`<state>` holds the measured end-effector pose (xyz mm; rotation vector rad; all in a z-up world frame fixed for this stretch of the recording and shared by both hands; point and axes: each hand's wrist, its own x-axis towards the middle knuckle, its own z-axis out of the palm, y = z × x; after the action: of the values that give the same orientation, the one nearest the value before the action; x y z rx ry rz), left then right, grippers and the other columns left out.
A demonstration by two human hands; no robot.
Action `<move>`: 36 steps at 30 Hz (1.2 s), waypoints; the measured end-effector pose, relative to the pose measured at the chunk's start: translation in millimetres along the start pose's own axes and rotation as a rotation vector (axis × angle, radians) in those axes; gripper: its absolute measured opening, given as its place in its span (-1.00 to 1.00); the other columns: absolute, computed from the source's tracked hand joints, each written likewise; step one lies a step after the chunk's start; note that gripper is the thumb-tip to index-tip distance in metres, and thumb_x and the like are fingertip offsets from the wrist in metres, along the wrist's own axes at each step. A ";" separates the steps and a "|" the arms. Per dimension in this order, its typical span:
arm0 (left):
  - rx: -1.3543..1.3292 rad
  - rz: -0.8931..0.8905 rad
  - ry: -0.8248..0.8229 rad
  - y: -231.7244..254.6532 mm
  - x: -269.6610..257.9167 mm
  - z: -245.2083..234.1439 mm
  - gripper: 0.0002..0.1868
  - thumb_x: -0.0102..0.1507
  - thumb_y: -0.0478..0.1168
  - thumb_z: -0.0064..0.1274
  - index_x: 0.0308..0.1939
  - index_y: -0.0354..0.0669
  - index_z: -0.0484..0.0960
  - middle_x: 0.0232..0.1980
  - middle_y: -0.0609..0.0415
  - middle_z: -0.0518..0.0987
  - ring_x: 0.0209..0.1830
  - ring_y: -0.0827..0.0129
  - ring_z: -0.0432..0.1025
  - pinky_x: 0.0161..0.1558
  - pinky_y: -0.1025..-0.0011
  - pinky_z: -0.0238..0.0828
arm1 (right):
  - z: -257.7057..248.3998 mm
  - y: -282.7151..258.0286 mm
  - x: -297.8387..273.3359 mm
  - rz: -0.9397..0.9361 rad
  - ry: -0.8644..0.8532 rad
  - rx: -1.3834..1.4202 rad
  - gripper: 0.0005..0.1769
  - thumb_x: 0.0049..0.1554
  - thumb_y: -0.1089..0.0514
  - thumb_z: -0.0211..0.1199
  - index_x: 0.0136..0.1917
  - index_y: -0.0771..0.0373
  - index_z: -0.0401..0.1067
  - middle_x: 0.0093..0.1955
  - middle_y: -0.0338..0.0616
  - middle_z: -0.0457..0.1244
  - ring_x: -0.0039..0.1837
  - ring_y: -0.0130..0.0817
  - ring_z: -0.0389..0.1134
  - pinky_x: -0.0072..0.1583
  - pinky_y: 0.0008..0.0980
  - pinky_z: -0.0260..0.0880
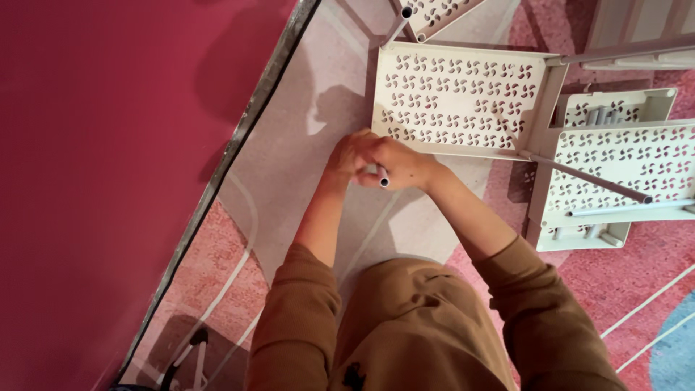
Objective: The person assembles a white plastic storage unit by inserting rods into perforated panels and connecting them together on the floor.
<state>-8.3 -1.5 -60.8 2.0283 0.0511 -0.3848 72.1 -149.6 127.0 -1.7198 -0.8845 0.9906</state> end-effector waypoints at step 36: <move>0.219 0.154 0.102 -28.6 -57.5 11.6 -0.84 0.23 -0.28 0.07 -0.12 -0.20 0.63 -0.20 -0.17 0.57 -0.18 -0.07 0.48 -0.18 0.09 0.43 | 53.3 -14.1 -90.8 -0.039 0.474 -0.287 -0.35 0.06 -0.03 0.39 0.29 0.37 0.36 0.28 0.26 0.24 0.34 0.24 0.22 0.30 0.05 0.25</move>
<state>-71.4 9.3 -73.5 2.2499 -0.0875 -0.1969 -15.4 -205.9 148.3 -2.0538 -0.7646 0.4078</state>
